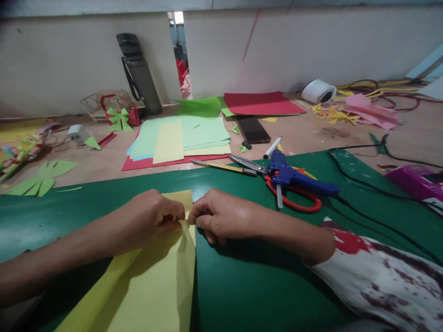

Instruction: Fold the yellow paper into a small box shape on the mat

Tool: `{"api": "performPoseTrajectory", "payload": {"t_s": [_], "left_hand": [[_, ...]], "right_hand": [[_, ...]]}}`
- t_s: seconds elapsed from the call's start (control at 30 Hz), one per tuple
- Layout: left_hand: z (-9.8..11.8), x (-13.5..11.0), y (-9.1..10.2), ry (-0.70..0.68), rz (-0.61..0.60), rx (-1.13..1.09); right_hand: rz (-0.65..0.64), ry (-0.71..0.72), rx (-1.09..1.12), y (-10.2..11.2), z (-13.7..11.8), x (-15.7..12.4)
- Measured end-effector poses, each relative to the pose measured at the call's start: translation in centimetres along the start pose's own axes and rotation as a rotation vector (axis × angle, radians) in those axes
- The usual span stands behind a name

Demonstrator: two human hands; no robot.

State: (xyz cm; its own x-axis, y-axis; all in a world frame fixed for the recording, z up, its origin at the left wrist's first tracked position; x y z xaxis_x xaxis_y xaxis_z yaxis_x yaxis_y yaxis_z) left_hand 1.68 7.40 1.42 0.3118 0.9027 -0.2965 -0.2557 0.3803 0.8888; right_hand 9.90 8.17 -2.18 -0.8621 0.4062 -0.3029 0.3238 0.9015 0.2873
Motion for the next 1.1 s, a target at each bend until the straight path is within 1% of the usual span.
{"api": "performPoseTrajectory", "payload": {"t_s": [0.13, 0.23, 0.33, 0.43, 0.6, 0.77, 0.93, 1.03, 1.1], "left_hand": [[-0.1, -0.3, -0.4, -0.024, 0.02, 0.046], [-0.3, -0.7, -0.8, -0.046, 0.001, 0.089], [-0.2, -1.1, -1.1, -0.086, -0.021, 0.13], [-0.2, -1.3, -1.2, -0.093, -0.024, 0.165], [-0.3, -1.2, -0.9, -0.027, -0.016, 0.202], [-0.3, -0.5, -0.7, 0.047, -0.007, 0.179], [-0.6, 0.0, -0.8, 0.1, 0.018, 0.216], [-0.8, 0.1, -0.8, 0.131, 0.029, 0.225], [-0.7, 0.1, -0.6, 0.134, 0.054, 0.218]], "right_hand": [[-0.002, -0.027, -0.022, -0.3, 0.1, -0.3], [-0.01, -0.017, -0.047, -0.5, 0.1, -0.5], [-0.02, -0.01, -0.017, -1.0, 0.0, -0.6], [-0.036, -0.028, 0.032, -1.5, 0.0, -0.7], [-0.036, -0.045, 0.04, -1.8, 0.1, -0.9], [-0.011, -0.009, -0.055, -1.5, 0.0, -0.8], [-0.027, -0.019, -0.035, -1.3, 0.1, -0.7], [-0.03, 0.005, -0.049, -0.9, 0.1, -0.5], [0.016, 0.012, -0.05, -0.3, 0.1, -0.1]]}}
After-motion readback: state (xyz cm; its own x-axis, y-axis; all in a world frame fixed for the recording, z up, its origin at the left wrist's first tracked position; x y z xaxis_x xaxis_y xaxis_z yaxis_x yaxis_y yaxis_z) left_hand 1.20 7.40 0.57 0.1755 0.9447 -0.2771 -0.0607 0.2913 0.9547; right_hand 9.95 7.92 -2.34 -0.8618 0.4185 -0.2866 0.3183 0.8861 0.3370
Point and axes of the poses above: each hand's wrist, its own x-axis towards the middle knuckle, its own y-axis out of the back of the hand, z = x × y, the point moved 8 cm from there along x, towards the middle knuckle, and after that the axes turned 14 degrees about y, right-handed, at the moved point
